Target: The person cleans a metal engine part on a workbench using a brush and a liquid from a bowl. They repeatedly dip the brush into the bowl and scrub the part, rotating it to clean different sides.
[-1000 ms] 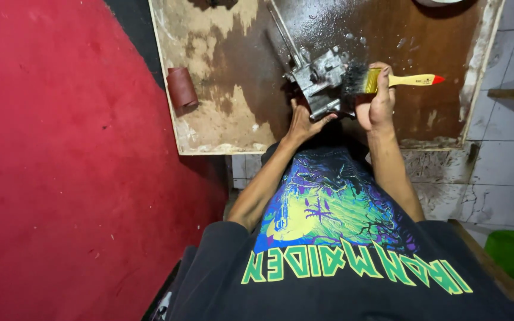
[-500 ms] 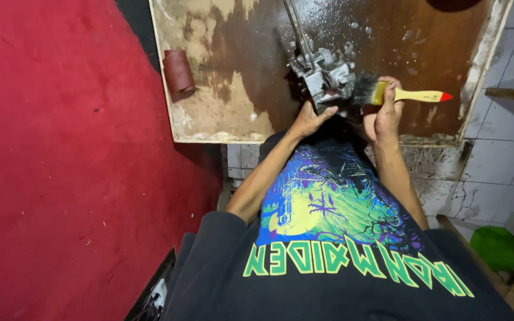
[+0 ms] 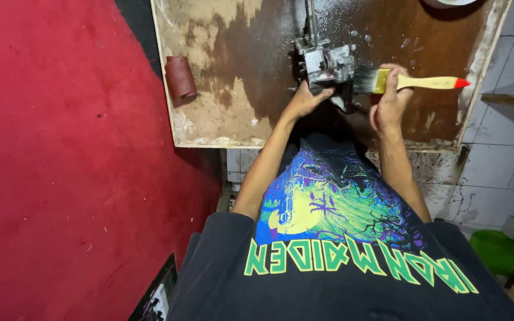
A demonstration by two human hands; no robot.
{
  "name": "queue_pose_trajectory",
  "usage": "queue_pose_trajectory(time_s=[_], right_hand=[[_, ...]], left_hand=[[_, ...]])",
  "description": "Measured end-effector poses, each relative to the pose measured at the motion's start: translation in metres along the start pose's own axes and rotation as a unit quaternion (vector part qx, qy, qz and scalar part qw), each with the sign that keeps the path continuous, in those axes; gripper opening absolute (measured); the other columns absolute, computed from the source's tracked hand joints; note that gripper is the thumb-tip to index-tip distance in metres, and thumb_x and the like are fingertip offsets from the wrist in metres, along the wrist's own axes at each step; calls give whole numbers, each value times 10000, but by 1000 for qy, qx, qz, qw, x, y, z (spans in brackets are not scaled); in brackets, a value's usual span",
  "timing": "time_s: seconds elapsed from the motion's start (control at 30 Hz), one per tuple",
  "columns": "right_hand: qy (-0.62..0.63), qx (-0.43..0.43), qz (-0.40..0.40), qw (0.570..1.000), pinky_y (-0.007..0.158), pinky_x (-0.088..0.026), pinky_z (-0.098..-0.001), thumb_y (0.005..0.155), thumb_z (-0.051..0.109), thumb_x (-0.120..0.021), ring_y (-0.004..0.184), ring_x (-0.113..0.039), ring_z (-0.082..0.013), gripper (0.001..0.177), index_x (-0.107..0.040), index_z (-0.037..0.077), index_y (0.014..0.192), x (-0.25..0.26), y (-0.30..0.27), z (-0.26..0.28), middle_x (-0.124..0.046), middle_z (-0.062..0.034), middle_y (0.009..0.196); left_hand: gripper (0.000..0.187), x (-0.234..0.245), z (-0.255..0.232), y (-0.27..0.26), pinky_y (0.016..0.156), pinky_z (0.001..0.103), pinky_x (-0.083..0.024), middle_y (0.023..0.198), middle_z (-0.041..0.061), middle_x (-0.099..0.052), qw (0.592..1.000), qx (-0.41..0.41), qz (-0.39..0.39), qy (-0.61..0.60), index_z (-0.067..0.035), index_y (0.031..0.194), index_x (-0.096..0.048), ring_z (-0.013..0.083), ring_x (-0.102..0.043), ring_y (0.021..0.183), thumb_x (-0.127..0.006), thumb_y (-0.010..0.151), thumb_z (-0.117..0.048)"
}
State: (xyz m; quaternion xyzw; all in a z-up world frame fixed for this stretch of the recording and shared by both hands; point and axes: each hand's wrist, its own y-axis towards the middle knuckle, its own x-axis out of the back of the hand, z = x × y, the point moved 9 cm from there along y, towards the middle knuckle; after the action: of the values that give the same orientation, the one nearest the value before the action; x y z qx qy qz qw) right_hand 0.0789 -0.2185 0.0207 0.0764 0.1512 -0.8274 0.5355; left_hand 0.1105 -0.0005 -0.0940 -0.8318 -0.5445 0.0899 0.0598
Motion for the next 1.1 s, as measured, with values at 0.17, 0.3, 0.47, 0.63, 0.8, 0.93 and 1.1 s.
queue_pose_trajectory(time_s=[0.17,0.3,0.47,0.63,0.8,0.93,1.1], right_hand=[[-153,176,-1,972,811,-565,-350,1099,345,-620,891,-625,-150,317,-664,32,1113,-12,37,41,-668,-72,1027],[-269,234,69,932,715,-542,-356,1113,236,-660,837,-641,-184,212,-674,25,1095,-91,32,83,-668,-74,995],[-445,268,193,833,710,-513,-404,1106,113,-710,828,-657,-271,147,-693,-28,1065,-133,11,129,-674,-157,960],[-445,181,245,842,702,-551,-380,1044,102,-720,760,-715,-270,149,-725,-45,1019,-131,33,131,-719,-173,865],[-511,199,255,796,691,-551,-395,1023,95,-777,748,-703,-285,196,-715,-70,936,-130,63,109,-688,-191,786],[-466,262,221,815,686,-568,-363,1042,49,-730,755,-712,-248,124,-731,-52,970,-116,88,92,-722,-164,835],[-426,213,354,805,657,-545,-372,983,109,-752,707,-675,-226,147,-741,-35,1009,-170,76,96,-720,-154,857]], left_hand=[[545,4,-5,1,942,359,-549,1088,56,-742,998,2,-22,51,-28,1205,-676,184,-668,1017,-828,856,-419],[478,2,-3,2,939,345,-560,1082,56,-738,1000,-20,-10,15,-36,1198,-672,164,-666,1010,-842,872,-341],[438,5,-14,1,955,347,-560,1119,60,-747,999,-35,5,9,-42,1198,-691,168,-673,1029,-845,861,-276],[408,4,-32,-1,961,346,-560,1103,55,-774,1000,-5,15,24,-51,1167,-724,173,-696,1017,-851,842,-263],[419,6,-40,0,967,347,-553,1112,64,-773,1000,-8,-5,26,-58,1174,-723,163,-692,1025,-881,825,-226],[370,1,-27,6,936,343,-582,1090,59,-792,999,-11,26,30,-59,1148,-747,156,-708,984,-864,833,-213],[408,5,-24,9,939,343,-568,1102,45,-767,994,-103,6,30,-52,1166,-713,147,-701,998,-815,786,-160]])
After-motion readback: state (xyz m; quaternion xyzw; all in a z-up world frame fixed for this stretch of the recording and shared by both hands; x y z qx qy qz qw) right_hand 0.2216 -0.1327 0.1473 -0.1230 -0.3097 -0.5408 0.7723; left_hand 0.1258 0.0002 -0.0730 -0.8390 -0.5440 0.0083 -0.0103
